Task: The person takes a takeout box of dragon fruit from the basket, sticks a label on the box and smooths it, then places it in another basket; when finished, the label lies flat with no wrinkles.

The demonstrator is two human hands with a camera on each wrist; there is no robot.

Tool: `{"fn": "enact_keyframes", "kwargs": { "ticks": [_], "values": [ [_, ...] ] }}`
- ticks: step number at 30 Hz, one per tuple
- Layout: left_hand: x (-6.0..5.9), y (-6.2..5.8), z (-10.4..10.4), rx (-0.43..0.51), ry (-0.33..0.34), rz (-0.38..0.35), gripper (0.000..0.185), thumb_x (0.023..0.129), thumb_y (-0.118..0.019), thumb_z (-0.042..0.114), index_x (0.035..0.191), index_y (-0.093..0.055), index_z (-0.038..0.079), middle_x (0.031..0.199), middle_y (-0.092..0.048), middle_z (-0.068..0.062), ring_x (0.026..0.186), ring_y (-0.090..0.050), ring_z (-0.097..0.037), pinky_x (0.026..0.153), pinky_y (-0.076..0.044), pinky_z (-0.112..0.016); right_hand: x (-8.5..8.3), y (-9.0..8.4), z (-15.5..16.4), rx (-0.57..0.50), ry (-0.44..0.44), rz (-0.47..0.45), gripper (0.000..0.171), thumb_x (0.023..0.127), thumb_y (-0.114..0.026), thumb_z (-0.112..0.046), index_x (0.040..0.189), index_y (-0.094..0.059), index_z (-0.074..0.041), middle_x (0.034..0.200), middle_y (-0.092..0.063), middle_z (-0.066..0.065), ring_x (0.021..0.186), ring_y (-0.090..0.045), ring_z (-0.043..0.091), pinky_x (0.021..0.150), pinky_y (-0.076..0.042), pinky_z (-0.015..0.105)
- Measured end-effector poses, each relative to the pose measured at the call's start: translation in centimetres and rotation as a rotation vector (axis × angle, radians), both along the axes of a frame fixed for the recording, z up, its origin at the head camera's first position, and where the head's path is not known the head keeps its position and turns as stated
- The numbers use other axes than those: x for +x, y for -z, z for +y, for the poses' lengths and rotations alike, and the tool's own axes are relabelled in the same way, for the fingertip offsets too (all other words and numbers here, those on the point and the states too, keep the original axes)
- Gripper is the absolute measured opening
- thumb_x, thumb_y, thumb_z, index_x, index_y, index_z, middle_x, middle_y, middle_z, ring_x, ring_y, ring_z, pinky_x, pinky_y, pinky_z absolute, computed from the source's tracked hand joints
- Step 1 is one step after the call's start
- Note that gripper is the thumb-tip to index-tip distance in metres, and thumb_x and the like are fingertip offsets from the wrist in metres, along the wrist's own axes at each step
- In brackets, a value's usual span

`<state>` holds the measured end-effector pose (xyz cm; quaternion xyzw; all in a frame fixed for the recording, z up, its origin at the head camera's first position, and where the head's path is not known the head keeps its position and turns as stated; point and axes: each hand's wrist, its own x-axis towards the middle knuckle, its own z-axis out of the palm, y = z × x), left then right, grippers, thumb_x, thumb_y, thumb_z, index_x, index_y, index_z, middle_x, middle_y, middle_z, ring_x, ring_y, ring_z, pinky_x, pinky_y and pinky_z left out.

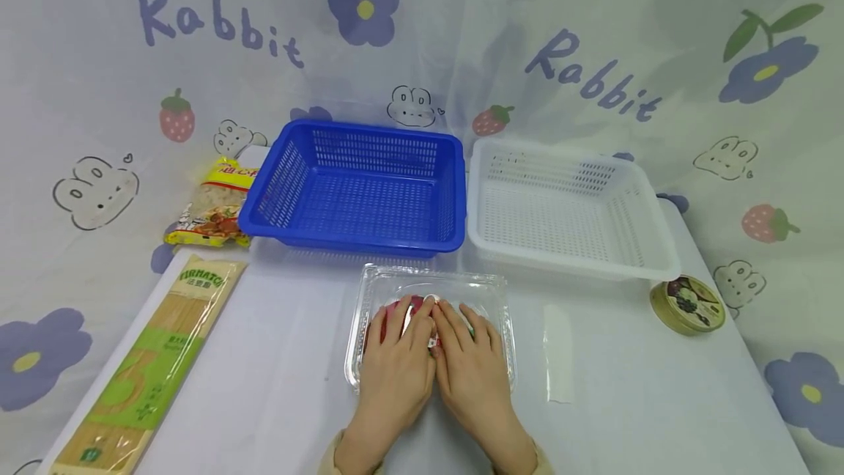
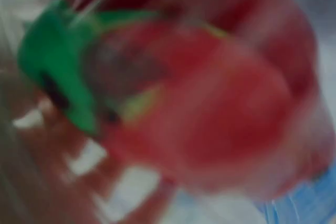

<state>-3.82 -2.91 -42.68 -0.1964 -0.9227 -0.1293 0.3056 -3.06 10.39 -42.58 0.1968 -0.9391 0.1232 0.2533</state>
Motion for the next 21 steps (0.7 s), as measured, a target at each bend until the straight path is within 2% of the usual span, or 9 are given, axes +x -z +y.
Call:
{"fn": "enact_keyframes", "kwargs": {
  "ticks": [3, 9, 12, 15, 21],
  "values": [
    [0.0, -0.1, 0.1, -0.026, -0.014, -0.059, 0.035, 0.08, -0.05, 0.02, 0.111, -0.061, 0.008, 0.127, -0.066, -0.001, 0.125, -0.056, -0.03, 0.101, -0.042, -0.057, 0.1, -0.3, -0.1, 0.062, 0.04, -0.09, 0.046, 0.092, -0.052, -0.026, 0.135, -0.057, -0.01, 0.138, -0.058, 0.004, 0.126, -0.052, 0.035, 0.102, -0.041, 0.054],
    [0.1, -0.3, 0.0, -0.06, -0.034, -0.099, 0.051, 0.082, -0.049, 0.024, 0.13, -0.058, 0.008, 0.131, -0.064, 0.002, 0.129, -0.052, -0.032, 0.103, -0.038, -0.062, 0.3, -0.6, 0.0, 0.099, 0.09, -0.214, 0.048, 0.097, -0.049, -0.031, 0.141, -0.051, -0.013, 0.146, -0.051, 0.003, 0.135, -0.044, 0.036, 0.11, -0.033, 0.058],
    [0.2, -0.4, 0.0, -0.058, -0.06, -0.156, 0.053, 0.083, -0.05, 0.027, 0.134, -0.057, 0.014, 0.135, -0.061, 0.004, 0.133, -0.048, -0.035, 0.106, -0.034, -0.064, 0.3, -0.7, 0.0, 0.076, 0.126, -0.268, 0.05, 0.098, -0.048, -0.036, 0.143, -0.049, -0.015, 0.149, -0.048, 0.007, 0.139, -0.04, 0.038, 0.112, -0.031, 0.058],
    [0.4, -0.6, -0.2, -0.045, -0.115, -0.25, 0.054, 0.082, -0.054, 0.033, 0.135, -0.057, 0.026, 0.142, -0.055, 0.004, 0.137, -0.042, -0.039, 0.11, -0.028, -0.065, 0.3, -0.7, 0.2, 0.037, 0.158, -0.301, 0.053, 0.097, -0.051, -0.041, 0.143, -0.049, -0.015, 0.149, -0.046, 0.013, 0.141, -0.036, 0.041, 0.113, -0.031, 0.057],
    [0.5, -1.0, -1.6, 0.019, -0.211, -0.387, 0.053, 0.085, -0.061, 0.037, 0.137, -0.053, 0.038, 0.149, -0.048, -0.004, 0.139, -0.035, -0.048, 0.109, -0.024, -0.07, 0.4, -0.6, 1.0, -0.001, 0.195, -0.337, 0.057, 0.094, -0.052, -0.051, 0.142, -0.05, -0.02, 0.149, -0.044, 0.019, 0.143, -0.03, 0.043, 0.112, -0.029, 0.062]
  ]
}}
